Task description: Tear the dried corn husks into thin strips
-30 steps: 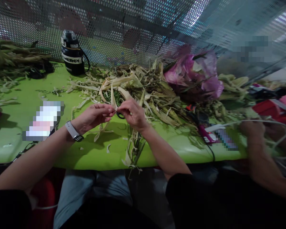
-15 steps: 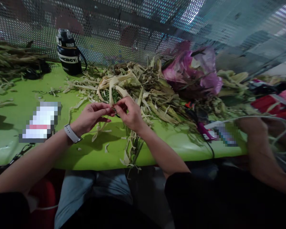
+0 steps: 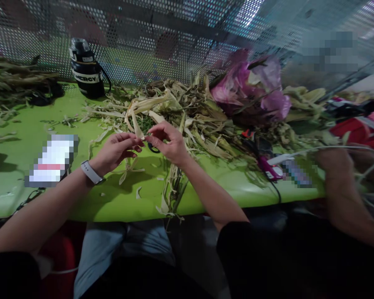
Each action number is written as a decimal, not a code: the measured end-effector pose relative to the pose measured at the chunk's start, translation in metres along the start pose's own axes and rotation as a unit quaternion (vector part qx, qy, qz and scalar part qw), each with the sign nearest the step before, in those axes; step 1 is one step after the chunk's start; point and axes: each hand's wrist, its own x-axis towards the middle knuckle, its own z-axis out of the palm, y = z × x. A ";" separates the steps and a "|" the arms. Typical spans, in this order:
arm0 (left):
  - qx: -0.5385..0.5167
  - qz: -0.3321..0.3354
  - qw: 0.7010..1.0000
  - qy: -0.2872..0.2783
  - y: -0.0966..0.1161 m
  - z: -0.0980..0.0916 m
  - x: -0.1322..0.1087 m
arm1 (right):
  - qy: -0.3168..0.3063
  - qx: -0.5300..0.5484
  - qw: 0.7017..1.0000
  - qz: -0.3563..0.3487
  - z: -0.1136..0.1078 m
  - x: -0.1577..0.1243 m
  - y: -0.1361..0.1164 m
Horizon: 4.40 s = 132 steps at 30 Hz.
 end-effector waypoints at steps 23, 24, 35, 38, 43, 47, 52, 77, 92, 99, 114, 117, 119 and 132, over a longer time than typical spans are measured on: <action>-0.071 -0.021 0.997 -0.016 -0.002 -0.003 0.003 | -0.027 -0.046 0.992 -0.114 -0.006 0.001 0.005; -0.073 -0.022 0.997 -0.017 -0.002 -0.004 0.003 | -0.026 -0.047 0.992 -0.117 -0.006 0.001 0.004; -0.064 -0.026 0.996 -0.049 -0.001 -0.006 0.002 | -0.032 -0.062 0.989 -0.128 -0.005 0.002 0.000; -0.055 -0.031 0.997 -0.051 0.000 -0.006 0.002 | -0.025 -0.069 0.986 -0.150 -0.006 0.001 -0.003; -0.056 -0.030 0.997 -0.038 0.001 -0.004 0.002 | -0.020 -0.099 0.980 -0.173 -0.007 0.002 -0.003; -0.050 -0.025 0.998 -0.027 0.001 -0.004 0.002 | -0.023 -0.115 0.980 -0.160 -0.008 0.002 -0.001; -0.045 -0.017 0.999 0.001 -0.002 -0.002 0.002 | -0.041 -0.130 0.982 -0.131 -0.006 0.002 0.001; -0.135 -0.050 0.990 -0.001 -0.004 0.005 0.000 | 0.008 -0.178 0.978 -0.111 0.010 -0.008 0.007; -0.043 -0.022 0.999 0.006 -0.005 0.004 -0.003 | 0.009 -0.065 0.998 -0.009 0.008 -0.005 -0.001; -0.031 -0.014 0.999 0.032 -0.002 0.006 -0.002 | 0.004 -0.015 0.999 0.031 0.008 -0.004 0.001; -0.106 -0.034 0.993 0.039 0.001 0.008 -0.004 | -0.005 -0.060 0.992 -0.113 -0.001 -0.001 0.007; -0.121 -0.035 0.992 0.030 0.000 0.008 -0.005 | 0.026 -0.091 0.985 -0.147 0.003 -0.002 0.007; -0.128 -0.038 0.991 0.022 -0.001 0.008 -0.005 | 0.046 -0.122 0.978 -0.160 0.006 -0.004 0.007; -0.080 -0.002 0.997 0.008 -0.008 0.010 -0.005 | 0.036 -0.206 0.974 -0.086 0.012 -0.008 0.004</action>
